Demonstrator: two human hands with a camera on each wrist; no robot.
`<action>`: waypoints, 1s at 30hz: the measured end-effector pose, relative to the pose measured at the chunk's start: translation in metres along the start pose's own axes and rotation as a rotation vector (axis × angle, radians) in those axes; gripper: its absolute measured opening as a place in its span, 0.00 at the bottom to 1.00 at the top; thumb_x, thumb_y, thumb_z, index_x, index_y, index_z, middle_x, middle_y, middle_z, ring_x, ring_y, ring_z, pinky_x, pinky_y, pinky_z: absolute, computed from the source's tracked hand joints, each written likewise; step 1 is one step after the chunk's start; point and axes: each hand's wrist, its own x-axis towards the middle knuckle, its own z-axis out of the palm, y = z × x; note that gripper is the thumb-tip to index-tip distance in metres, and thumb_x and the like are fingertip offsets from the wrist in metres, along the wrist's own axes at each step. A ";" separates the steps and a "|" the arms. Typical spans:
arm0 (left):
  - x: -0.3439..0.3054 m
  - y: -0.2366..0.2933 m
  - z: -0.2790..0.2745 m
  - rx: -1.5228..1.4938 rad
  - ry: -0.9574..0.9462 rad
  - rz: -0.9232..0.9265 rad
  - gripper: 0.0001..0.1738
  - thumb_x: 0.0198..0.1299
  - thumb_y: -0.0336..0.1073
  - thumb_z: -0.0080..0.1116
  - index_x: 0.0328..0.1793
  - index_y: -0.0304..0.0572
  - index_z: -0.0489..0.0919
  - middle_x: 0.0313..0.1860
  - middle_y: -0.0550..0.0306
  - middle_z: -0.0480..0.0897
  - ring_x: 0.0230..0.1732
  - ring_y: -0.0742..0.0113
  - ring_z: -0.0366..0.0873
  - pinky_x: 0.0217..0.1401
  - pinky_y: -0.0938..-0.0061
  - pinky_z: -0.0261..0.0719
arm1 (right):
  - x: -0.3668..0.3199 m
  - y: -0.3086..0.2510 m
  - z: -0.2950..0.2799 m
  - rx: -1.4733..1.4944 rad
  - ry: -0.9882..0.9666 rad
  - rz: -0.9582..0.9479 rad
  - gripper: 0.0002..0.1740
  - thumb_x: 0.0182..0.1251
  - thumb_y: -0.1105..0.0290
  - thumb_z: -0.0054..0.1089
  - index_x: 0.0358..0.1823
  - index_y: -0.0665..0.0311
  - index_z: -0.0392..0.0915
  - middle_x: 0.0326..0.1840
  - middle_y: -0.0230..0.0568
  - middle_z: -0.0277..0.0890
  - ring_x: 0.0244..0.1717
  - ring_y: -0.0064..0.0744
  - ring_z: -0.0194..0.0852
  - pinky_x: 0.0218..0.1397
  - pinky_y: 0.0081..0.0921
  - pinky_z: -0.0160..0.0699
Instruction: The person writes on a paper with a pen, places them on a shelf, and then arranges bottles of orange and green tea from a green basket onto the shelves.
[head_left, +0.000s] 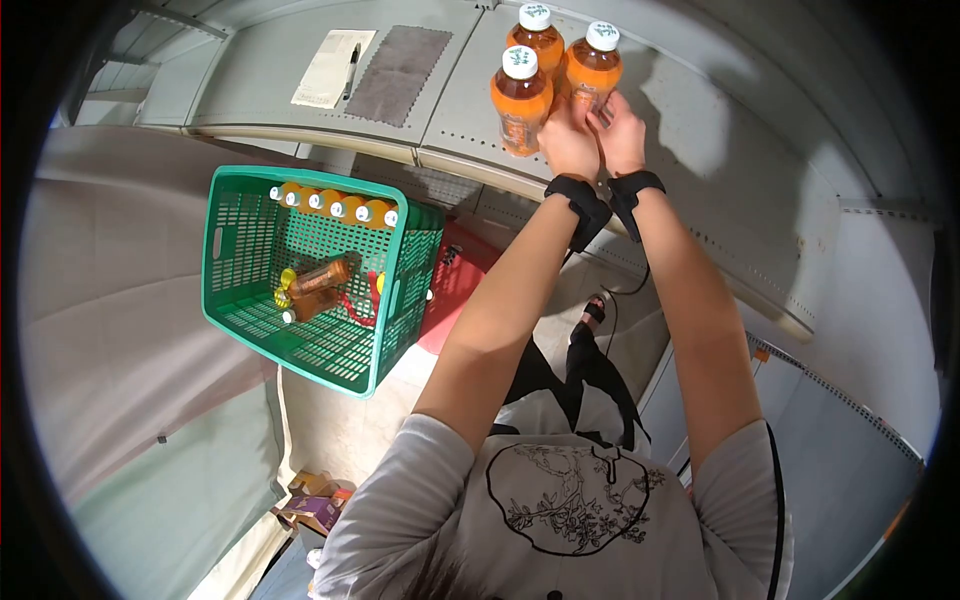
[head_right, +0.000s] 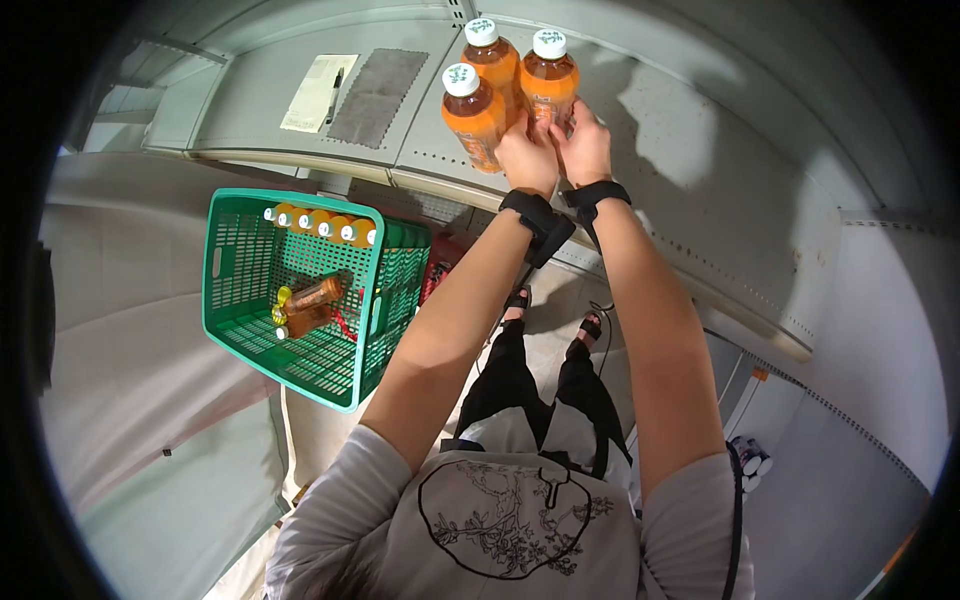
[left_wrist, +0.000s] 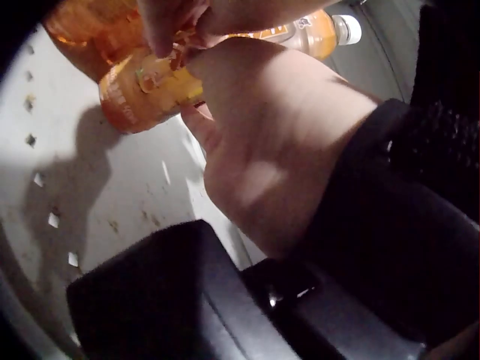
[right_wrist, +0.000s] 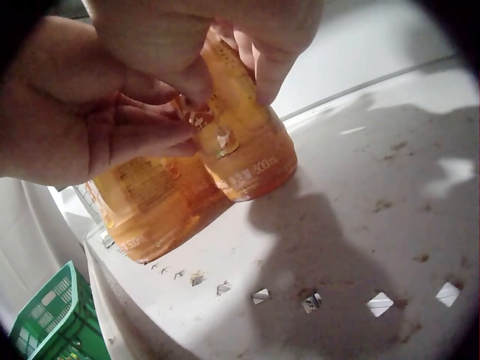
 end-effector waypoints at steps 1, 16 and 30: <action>0.000 0.001 0.000 0.001 -0.002 0.000 0.13 0.52 0.30 0.54 0.44 0.36 0.78 0.27 0.34 0.77 0.32 0.40 0.78 0.34 0.60 0.76 | 0.000 0.001 0.000 0.000 0.001 0.001 0.23 0.50 0.77 0.62 0.50 0.68 0.69 0.43 0.50 0.76 0.44 0.44 0.78 0.46 0.31 0.79; -0.034 0.017 -0.035 0.091 -0.290 -0.014 0.12 0.52 0.36 0.55 0.36 0.33 0.74 0.27 0.34 0.77 0.31 0.36 0.76 0.33 0.55 0.73 | -0.046 -0.033 -0.039 -0.220 0.021 0.052 0.28 0.53 0.66 0.59 0.52 0.78 0.68 0.44 0.65 0.72 0.47 0.57 0.72 0.50 0.38 0.72; -0.077 0.284 -0.169 -0.132 -0.865 0.570 0.14 0.53 0.32 0.59 0.43 0.28 0.77 0.34 0.44 0.82 0.34 0.63 0.82 0.40 0.76 0.79 | -0.136 -0.231 -0.291 -0.243 0.127 -0.317 0.19 0.55 0.67 0.58 0.47 0.71 0.72 0.38 0.56 0.76 0.36 0.52 0.75 0.39 0.34 0.75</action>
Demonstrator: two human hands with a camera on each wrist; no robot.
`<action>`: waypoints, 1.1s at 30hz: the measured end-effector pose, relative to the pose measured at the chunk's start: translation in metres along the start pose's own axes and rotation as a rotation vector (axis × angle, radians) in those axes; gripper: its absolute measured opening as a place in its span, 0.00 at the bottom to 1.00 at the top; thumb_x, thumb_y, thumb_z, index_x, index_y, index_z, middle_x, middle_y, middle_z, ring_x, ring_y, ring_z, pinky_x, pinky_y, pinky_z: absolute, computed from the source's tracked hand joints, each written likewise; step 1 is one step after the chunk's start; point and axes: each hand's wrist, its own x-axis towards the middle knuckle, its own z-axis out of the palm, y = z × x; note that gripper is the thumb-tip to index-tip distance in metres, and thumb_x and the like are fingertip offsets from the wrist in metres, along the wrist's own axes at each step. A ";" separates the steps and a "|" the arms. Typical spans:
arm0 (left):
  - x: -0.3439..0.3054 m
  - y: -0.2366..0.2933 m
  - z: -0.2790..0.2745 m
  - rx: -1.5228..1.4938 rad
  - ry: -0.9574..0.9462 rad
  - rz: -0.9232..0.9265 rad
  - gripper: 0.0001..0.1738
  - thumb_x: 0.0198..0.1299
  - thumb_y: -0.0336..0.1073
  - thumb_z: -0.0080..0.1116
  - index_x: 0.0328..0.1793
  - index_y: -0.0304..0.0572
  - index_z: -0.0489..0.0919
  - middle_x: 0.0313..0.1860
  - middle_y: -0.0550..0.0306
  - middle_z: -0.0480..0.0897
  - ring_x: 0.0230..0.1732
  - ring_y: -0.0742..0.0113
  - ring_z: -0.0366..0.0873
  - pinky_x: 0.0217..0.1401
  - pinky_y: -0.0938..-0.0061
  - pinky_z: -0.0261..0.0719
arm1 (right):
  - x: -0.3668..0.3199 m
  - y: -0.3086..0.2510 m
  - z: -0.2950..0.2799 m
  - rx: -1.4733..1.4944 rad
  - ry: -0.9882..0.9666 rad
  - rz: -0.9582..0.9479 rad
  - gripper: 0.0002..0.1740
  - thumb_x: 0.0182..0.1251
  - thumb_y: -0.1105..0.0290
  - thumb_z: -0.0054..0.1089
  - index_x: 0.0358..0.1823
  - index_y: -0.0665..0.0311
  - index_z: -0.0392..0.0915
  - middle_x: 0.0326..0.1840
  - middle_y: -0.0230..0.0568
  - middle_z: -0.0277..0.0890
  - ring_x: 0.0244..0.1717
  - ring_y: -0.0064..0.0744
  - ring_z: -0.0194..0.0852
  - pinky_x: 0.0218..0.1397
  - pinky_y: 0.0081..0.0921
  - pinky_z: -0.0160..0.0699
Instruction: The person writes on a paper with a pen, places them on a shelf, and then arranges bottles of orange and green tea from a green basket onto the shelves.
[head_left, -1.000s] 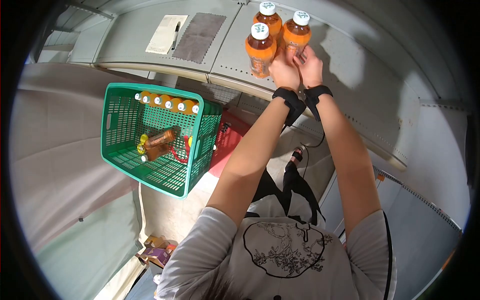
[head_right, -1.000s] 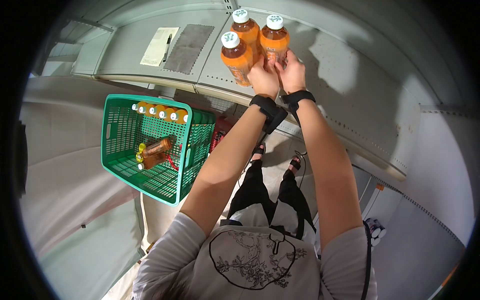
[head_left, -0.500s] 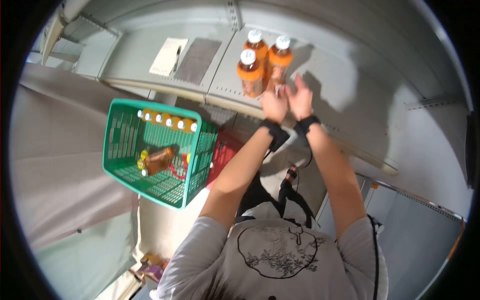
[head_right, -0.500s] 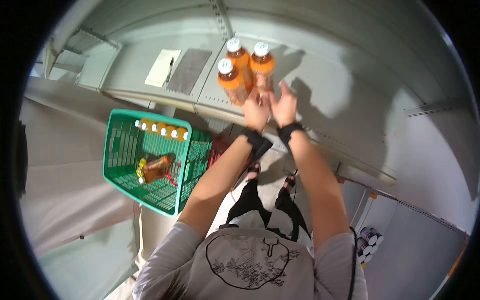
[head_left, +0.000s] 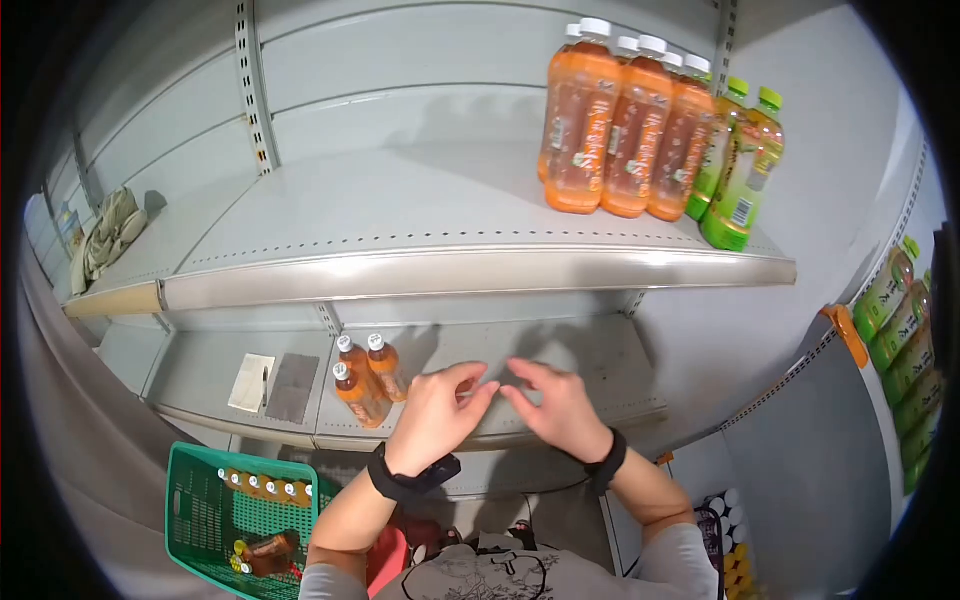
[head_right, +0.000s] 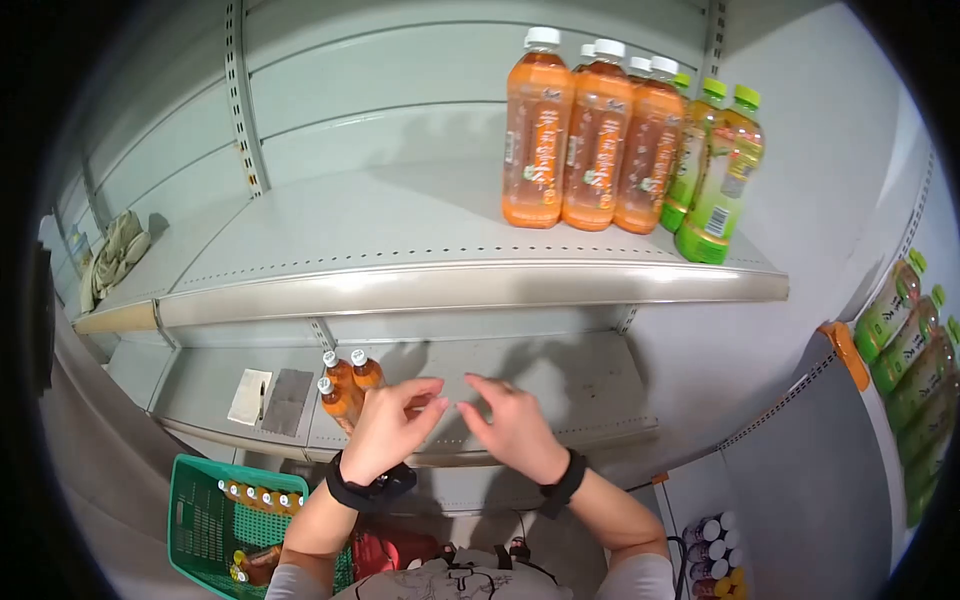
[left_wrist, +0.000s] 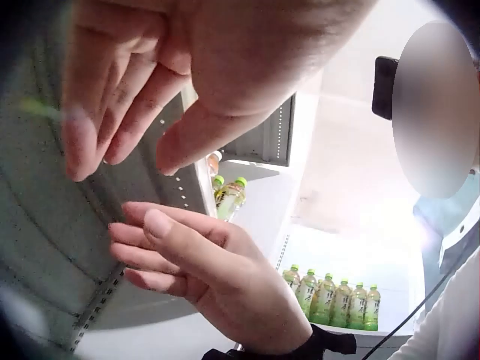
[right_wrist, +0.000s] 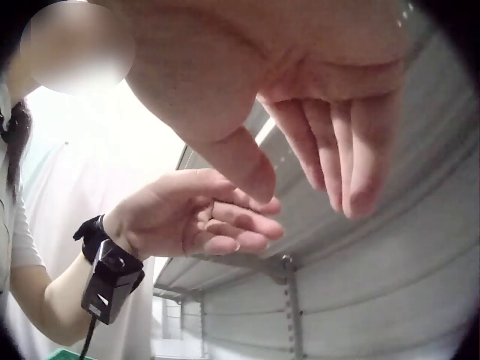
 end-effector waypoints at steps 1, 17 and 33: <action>0.004 0.009 0.001 -0.038 0.011 0.043 0.14 0.53 0.33 0.60 0.43 0.28 0.77 0.34 0.45 0.82 0.35 0.65 0.82 0.40 0.77 0.79 | 0.001 -0.004 -0.014 -0.056 0.031 -0.015 0.20 0.55 0.67 0.60 0.46 0.71 0.73 0.38 0.56 0.76 0.35 0.51 0.76 0.39 0.34 0.75; 0.167 0.140 -0.047 -0.235 0.163 0.274 0.35 0.49 0.41 0.64 0.58 0.22 0.66 0.51 0.41 0.75 0.51 0.61 0.74 0.51 0.75 0.73 | 0.135 -0.034 -0.157 0.097 0.411 0.002 0.18 0.53 0.63 0.63 0.36 0.74 0.77 0.26 0.42 0.79 0.30 0.27 0.78 0.37 0.22 0.76; 0.224 0.122 0.010 -0.299 0.100 0.079 0.19 0.57 0.38 0.57 0.50 0.31 0.72 0.37 0.56 0.79 0.34 0.71 0.74 0.34 0.75 0.70 | 0.183 0.002 -0.150 -0.112 0.390 0.116 0.32 0.47 0.50 0.65 0.42 0.75 0.77 0.32 0.51 0.79 0.37 0.41 0.79 0.43 0.30 0.75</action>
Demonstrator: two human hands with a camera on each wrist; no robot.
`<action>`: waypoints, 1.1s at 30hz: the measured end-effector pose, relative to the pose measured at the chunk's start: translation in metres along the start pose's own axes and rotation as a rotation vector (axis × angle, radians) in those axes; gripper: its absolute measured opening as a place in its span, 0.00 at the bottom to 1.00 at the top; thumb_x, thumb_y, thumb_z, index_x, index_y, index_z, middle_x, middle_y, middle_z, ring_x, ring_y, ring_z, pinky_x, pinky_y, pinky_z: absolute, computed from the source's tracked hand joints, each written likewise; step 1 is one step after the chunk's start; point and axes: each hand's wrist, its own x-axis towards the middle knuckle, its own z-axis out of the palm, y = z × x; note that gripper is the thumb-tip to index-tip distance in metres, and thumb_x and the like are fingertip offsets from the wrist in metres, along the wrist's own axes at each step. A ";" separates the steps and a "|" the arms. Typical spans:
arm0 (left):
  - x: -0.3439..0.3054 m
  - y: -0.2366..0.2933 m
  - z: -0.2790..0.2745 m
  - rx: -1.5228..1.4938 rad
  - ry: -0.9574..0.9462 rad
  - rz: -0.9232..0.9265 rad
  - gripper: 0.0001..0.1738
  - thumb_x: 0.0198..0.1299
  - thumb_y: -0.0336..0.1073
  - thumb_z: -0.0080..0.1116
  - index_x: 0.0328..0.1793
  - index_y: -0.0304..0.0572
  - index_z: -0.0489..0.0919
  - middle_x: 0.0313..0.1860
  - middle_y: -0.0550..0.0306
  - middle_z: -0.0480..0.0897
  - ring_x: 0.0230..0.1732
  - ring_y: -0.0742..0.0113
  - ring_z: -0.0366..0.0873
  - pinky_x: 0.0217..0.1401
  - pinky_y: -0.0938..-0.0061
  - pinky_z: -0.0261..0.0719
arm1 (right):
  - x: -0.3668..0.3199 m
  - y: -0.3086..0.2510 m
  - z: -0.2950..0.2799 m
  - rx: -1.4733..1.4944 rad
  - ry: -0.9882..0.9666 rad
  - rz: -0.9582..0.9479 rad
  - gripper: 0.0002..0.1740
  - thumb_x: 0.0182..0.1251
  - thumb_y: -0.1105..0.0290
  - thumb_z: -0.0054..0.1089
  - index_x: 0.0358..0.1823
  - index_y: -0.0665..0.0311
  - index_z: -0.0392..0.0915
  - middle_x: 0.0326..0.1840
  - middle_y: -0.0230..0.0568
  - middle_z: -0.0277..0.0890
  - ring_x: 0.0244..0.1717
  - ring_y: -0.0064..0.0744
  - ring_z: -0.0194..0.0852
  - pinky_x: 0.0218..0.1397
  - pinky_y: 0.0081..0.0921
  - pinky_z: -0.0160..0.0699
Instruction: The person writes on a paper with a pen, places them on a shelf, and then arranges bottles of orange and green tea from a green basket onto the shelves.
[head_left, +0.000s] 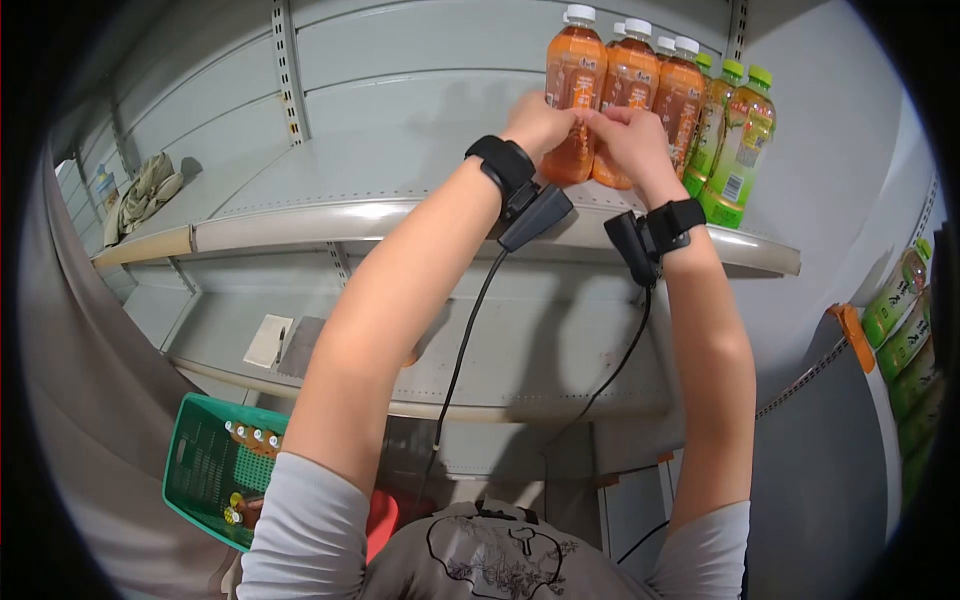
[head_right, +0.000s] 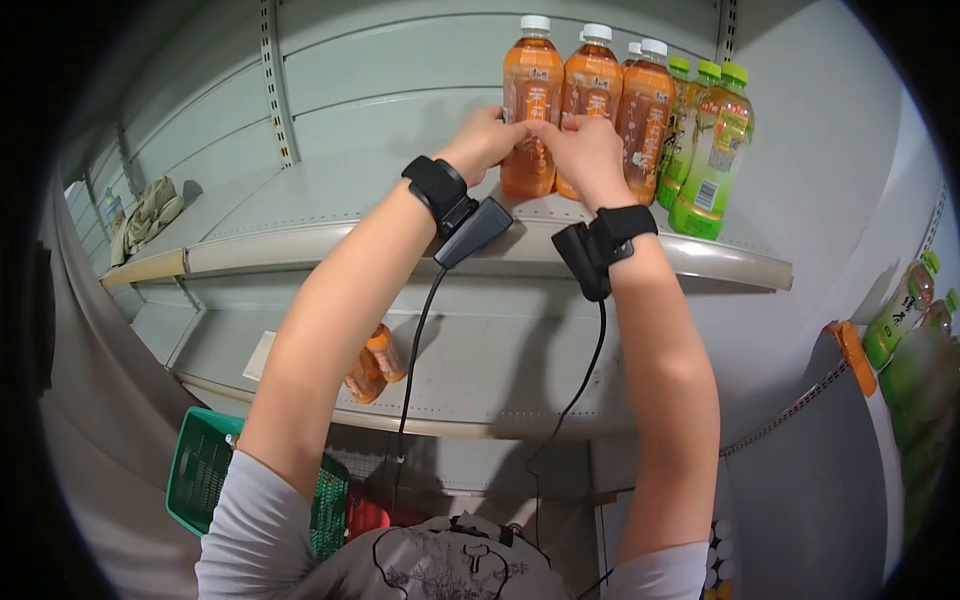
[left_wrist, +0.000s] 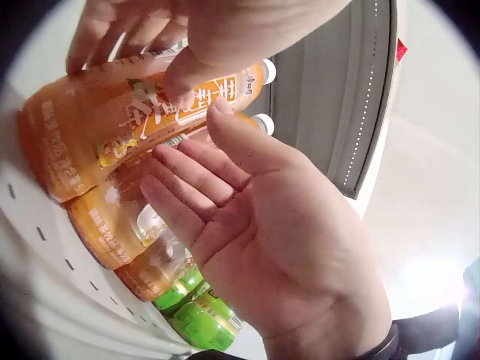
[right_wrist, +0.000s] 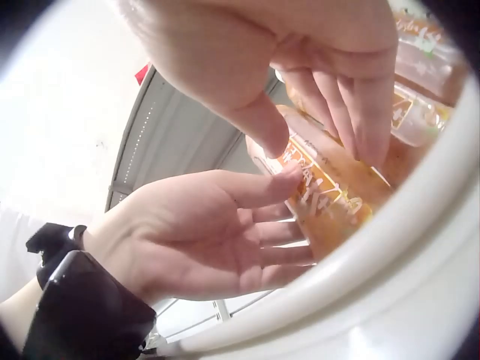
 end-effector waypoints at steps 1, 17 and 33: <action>0.004 -0.002 0.002 0.001 -0.003 -0.010 0.19 0.57 0.38 0.57 0.50 0.31 0.72 0.37 0.56 0.79 0.34 0.71 0.74 0.34 0.75 0.70 | 0.003 0.002 -0.001 0.041 -0.056 0.028 0.31 0.47 0.49 0.65 0.41 0.73 0.78 0.31 0.50 0.79 0.36 0.41 0.79 0.43 0.29 0.75; -0.020 0.012 -0.014 -0.020 -0.076 -0.126 0.16 0.59 0.42 0.56 0.48 0.41 0.73 0.35 0.61 0.78 0.36 0.72 0.72 0.47 0.69 0.70 | 0.003 -0.003 0.005 0.072 -0.065 0.025 0.25 0.51 0.49 0.62 0.24 0.69 0.80 0.19 0.44 0.76 0.25 0.33 0.75 0.33 0.28 0.72; -0.075 0.065 -0.047 -0.135 -0.011 0.143 0.15 0.59 0.33 0.53 0.47 0.27 0.74 0.38 0.49 0.80 0.38 0.66 0.77 0.40 0.76 0.74 | -0.025 -0.071 -0.031 0.188 -0.184 -0.129 0.20 0.62 0.54 0.55 0.36 0.67 0.79 0.30 0.26 0.74 0.32 0.13 0.70 0.40 0.14 0.70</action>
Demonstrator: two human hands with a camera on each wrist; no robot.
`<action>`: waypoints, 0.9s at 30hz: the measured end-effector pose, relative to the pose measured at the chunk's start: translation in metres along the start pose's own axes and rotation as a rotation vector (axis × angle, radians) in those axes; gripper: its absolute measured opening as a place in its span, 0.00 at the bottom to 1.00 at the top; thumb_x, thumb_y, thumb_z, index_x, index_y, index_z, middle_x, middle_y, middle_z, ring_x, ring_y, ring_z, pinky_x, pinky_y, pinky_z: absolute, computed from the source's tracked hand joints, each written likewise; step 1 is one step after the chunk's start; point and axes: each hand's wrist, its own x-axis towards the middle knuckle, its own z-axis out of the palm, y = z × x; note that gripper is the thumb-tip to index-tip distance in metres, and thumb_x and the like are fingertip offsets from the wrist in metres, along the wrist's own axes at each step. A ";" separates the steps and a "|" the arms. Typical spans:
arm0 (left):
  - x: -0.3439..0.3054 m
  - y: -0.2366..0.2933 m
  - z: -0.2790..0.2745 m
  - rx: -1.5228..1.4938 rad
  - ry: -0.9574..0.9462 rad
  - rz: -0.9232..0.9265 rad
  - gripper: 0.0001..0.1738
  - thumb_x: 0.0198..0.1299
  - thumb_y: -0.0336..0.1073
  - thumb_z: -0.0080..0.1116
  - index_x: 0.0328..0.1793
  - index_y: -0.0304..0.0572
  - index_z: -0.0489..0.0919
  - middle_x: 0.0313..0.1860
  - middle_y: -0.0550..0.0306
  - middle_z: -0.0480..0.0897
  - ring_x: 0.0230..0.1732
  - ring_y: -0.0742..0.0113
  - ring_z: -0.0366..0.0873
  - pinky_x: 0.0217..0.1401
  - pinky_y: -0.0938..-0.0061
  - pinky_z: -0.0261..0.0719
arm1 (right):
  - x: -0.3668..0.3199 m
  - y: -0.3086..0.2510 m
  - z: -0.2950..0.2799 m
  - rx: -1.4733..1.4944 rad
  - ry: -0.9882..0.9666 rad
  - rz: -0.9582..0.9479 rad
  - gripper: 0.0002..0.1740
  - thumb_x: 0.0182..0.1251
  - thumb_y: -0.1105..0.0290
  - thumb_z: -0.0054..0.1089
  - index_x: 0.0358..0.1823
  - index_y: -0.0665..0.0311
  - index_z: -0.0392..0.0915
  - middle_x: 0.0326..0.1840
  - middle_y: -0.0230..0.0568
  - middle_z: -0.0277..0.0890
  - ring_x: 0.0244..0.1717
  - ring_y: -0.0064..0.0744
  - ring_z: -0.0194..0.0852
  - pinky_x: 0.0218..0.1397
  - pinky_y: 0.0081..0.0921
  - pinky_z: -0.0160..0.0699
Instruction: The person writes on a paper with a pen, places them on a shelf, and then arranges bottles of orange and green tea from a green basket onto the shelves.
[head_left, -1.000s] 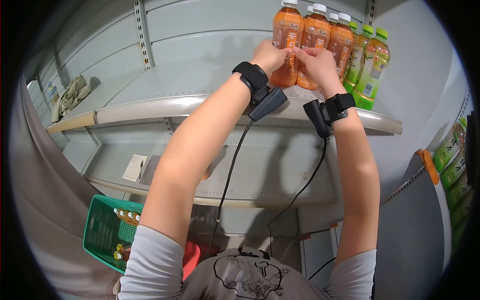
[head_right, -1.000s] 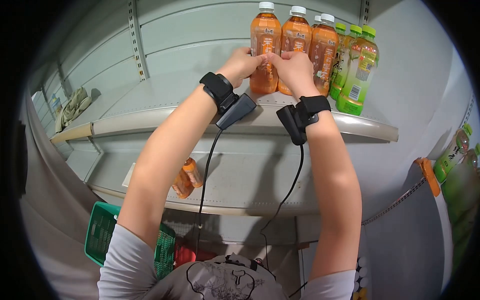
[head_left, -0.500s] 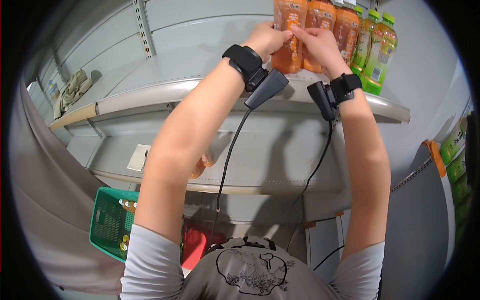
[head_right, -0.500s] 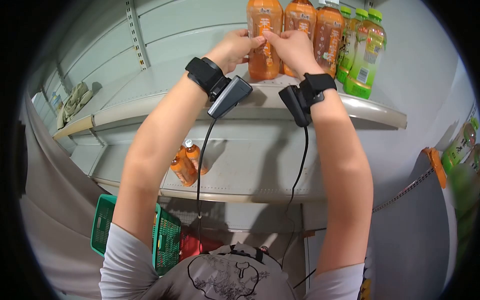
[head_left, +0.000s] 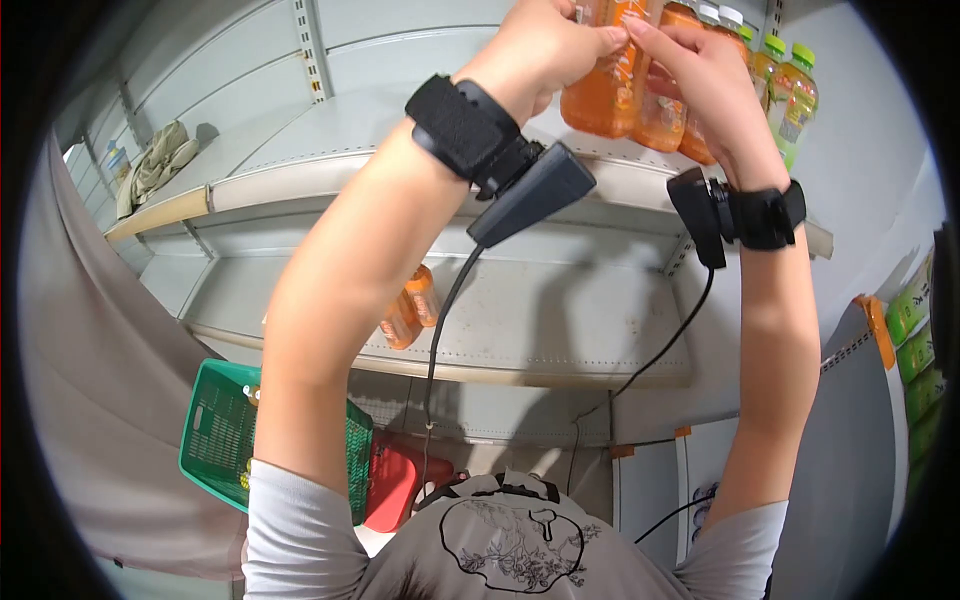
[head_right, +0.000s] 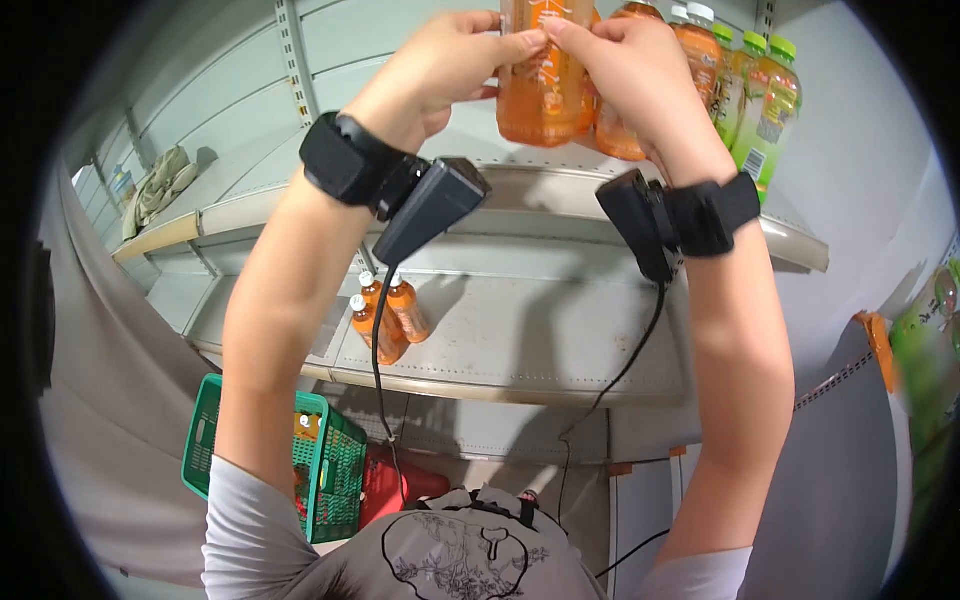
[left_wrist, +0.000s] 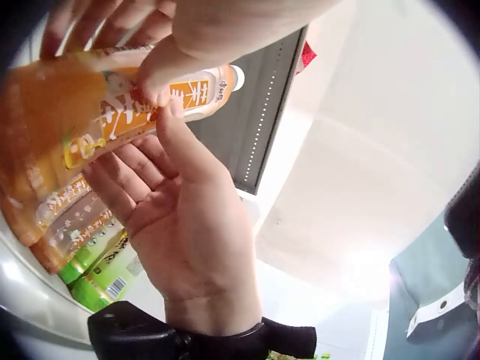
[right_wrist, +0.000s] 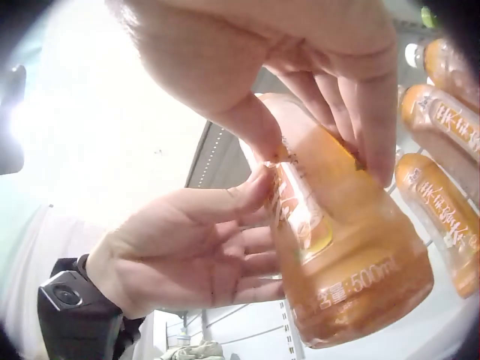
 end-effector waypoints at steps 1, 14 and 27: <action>-0.005 0.002 -0.004 0.093 -0.014 -0.024 0.18 0.57 0.39 0.57 0.48 0.32 0.75 0.38 0.55 0.80 0.39 0.69 0.76 0.44 0.73 0.72 | -0.007 -0.003 0.001 0.054 0.010 -0.047 0.22 0.60 0.53 0.57 0.30 0.70 0.78 0.24 0.30 0.73 0.25 0.15 0.67 0.31 0.16 0.67; -0.144 0.024 -0.058 -0.002 0.053 0.071 0.17 0.53 0.31 0.61 0.48 0.29 0.75 0.36 0.52 0.82 0.37 0.75 0.78 0.40 0.79 0.77 | -0.108 -0.087 0.049 0.277 -0.201 -0.040 0.13 0.62 0.71 0.55 0.41 0.76 0.72 0.35 0.36 0.75 0.37 0.16 0.72 0.43 0.13 0.71; -0.240 -0.027 -0.107 0.110 0.170 -0.177 0.25 0.54 0.29 0.60 0.58 0.29 0.68 0.47 0.55 0.78 0.49 0.70 0.74 0.52 0.75 0.74 | -0.157 -0.061 0.146 0.490 -0.451 0.023 0.17 0.57 0.73 0.60 0.44 0.76 0.71 0.41 0.45 0.77 0.42 0.27 0.76 0.44 0.25 0.78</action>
